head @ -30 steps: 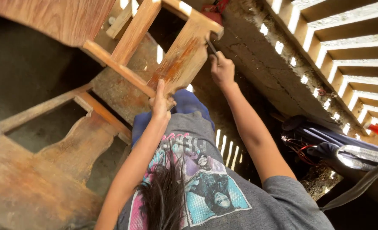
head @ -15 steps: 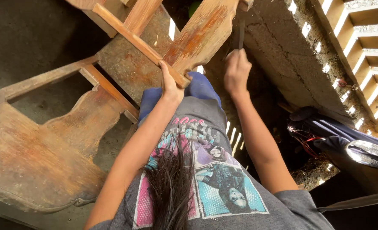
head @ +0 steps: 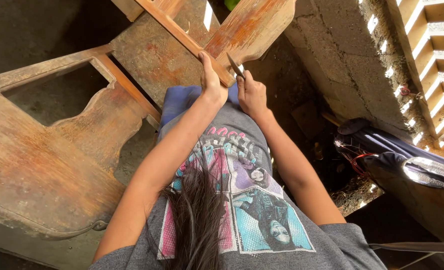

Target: Scraping the wooden frame of a chair using a hand tool to prepare the surface for refinishing.

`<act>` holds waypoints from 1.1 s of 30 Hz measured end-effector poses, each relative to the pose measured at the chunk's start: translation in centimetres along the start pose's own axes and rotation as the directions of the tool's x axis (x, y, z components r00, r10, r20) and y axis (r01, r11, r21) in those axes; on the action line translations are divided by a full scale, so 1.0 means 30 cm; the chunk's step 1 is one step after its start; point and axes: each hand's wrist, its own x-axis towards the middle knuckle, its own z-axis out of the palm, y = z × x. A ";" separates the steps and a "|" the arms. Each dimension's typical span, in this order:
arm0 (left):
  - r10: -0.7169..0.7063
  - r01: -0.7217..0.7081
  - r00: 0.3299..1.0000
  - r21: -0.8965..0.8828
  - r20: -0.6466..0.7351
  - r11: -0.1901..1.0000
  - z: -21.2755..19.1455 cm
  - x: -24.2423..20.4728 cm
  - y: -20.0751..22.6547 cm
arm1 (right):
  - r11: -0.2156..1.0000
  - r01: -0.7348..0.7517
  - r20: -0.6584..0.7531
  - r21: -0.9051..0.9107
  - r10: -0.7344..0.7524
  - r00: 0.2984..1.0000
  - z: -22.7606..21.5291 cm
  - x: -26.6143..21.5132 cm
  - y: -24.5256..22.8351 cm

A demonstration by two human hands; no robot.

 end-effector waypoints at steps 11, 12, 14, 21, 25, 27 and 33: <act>-0.072 0.074 0.991 -0.017 0.112 0.997 -0.081 0.100 -0.018 | 0.968 0.251 0.265 0.014 -0.246 0.932 -0.107 0.098 0.060; -0.072 0.074 0.992 -0.021 0.108 0.997 -0.072 0.088 -0.006 | 0.967 0.253 0.270 0.016 -0.247 0.930 -0.121 0.095 0.033; -0.107 0.122 0.984 -0.098 0.145 0.988 -0.059 0.065 0.019 | 0.976 0.137 0.319 0.168 -0.185 0.930 -0.143 0.087 -0.021; -0.032 0.054 0.987 -0.142 0.155 0.988 -0.115 0.142 -0.062 | 0.927 0.366 0.252 -0.084 -0.335 0.908 -0.041 0.043 0.115; 0.011 0.003 0.995 -0.136 0.104 0.991 -0.121 0.158 -0.086 | 0.889 0.320 -0.015 -0.329 -0.343 0.939 0.056 -0.015 0.098; 0.026 -0.016 0.997 -0.120 0.079 0.993 -0.115 0.169 -0.092 | 0.941 0.207 -0.087 -0.270 -0.238 0.967 0.069 -0.039 0.064; -0.033 0.035 0.999 -0.051 0.041 0.998 -0.116 0.163 -0.078 | 0.996 0.072 -0.100 -0.044 -0.077 0.992 0.022 -0.035 0.019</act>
